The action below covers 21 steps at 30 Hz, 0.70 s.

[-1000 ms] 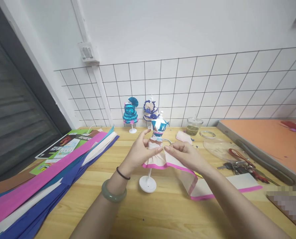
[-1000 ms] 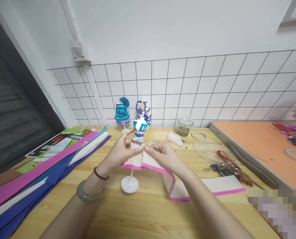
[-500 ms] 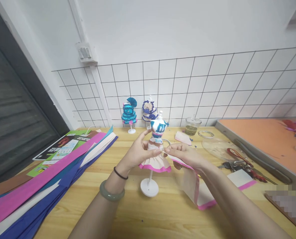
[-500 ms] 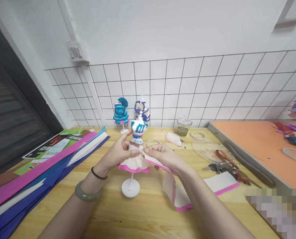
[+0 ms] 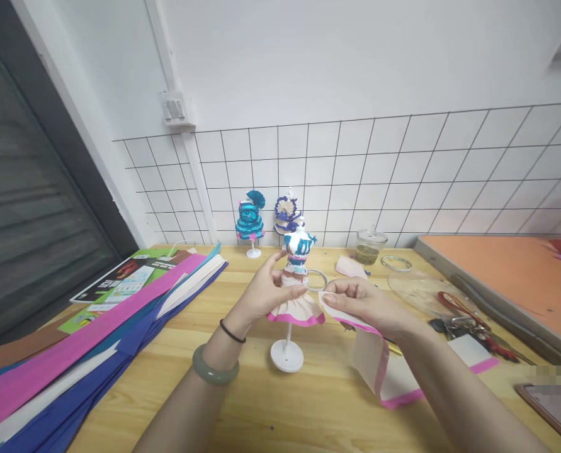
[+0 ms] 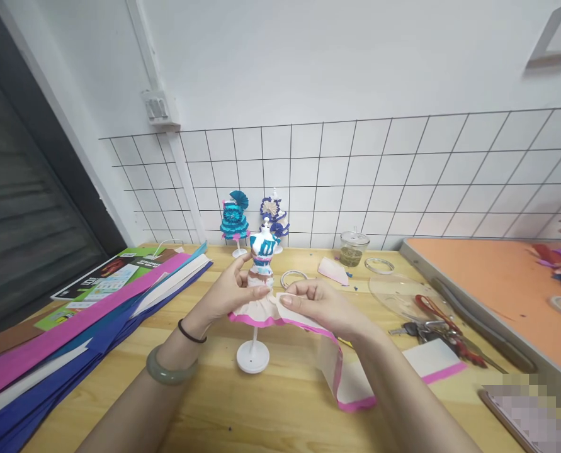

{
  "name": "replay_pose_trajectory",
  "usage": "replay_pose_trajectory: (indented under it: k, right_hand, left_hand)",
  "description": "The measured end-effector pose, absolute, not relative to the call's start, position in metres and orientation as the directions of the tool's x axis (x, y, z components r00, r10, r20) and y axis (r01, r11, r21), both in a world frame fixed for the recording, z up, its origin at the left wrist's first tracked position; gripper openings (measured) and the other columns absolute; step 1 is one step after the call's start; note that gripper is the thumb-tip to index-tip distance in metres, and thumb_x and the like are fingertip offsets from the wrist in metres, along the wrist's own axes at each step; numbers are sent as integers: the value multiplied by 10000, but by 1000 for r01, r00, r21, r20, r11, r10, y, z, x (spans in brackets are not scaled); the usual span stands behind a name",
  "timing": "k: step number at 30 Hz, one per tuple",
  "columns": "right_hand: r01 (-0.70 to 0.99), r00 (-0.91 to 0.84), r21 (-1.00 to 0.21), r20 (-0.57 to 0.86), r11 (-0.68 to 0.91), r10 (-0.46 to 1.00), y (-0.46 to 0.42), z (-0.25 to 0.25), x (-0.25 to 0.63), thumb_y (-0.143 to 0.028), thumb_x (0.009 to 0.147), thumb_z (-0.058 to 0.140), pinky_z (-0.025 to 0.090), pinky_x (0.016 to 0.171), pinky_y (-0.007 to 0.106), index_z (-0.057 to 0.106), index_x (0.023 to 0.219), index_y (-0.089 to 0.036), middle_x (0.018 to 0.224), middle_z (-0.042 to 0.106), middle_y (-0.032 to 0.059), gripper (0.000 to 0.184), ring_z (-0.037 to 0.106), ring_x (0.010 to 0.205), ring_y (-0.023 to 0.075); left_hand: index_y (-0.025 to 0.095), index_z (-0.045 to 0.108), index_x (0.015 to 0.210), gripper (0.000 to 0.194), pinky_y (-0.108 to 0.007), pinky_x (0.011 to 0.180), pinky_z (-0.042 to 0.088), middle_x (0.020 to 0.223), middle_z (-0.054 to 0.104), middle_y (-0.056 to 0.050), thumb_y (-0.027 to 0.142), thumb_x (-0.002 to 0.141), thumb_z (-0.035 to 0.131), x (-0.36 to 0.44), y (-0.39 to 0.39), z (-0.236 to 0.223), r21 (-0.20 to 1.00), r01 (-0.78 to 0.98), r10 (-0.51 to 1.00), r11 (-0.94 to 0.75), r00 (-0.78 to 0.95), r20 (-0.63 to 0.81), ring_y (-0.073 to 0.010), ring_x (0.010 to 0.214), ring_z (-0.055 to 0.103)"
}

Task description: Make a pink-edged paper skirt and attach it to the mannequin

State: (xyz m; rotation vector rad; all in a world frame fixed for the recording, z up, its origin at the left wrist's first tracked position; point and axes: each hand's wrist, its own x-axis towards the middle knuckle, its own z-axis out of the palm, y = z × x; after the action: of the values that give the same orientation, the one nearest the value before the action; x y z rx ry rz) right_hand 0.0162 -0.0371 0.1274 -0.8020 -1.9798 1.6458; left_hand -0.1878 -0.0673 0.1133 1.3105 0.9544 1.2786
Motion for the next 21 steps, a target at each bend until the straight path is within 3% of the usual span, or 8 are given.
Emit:
replay_pose_trajectory:
  k: [4, 10, 15, 21]
  right_hand:
    - [144, -723, -986, -46, 86, 689, -35, 129, 21, -545, 787, 533, 333, 452, 216, 595, 800, -143, 444, 385, -73, 407, 326, 412, 61]
    - [153, -665, -985, -43, 79, 745, -28, 137, 37, -554, 841, 425, 387, 447, 242, 578, 1143, -101, 338, 334, -84, 566, 304, 354, 84]
    - [29, -766, -999, -45, -36, 641, -22, 137, 52, -494, 839, 465, 420, 434, 260, 449, 1308, -103, 313, 346, -84, 611, 289, 310, 89]
    - [-87, -802, -996, 59, -18, 595, -29, 138, 57, -469, 847, 490, 422, 430, 244, 389, 1353, -134, 298, 348, -97, 615, 285, 289, 74]
  left_hand:
    - [185, 282, 1308, 838, -274, 700, 483, 931, 659, -74, 219, 623, 764, -191, -67, 116, 978, -137, 973, -158, 148, 178, -159, 798, 630]
    - [183, 484, 1159, 641, -280, 719, 465, 933, 623, -55, 185, 590, 780, -201, -70, 119, 966, -250, 927, -69, 343, 155, -161, 806, 608]
    - [170, 492, 1212, 772, -329, 692, 453, 786, 631, -50, 239, 512, 811, -203, -73, 103, 912, -357, 725, 203, 680, 105, -188, 725, 605]
    - [134, 516, 1204, 790, -356, 671, 432, 720, 656, -88, 305, 486, 798, -188, -67, 75, 896, -306, 499, 322, 859, 114, -228, 707, 603]
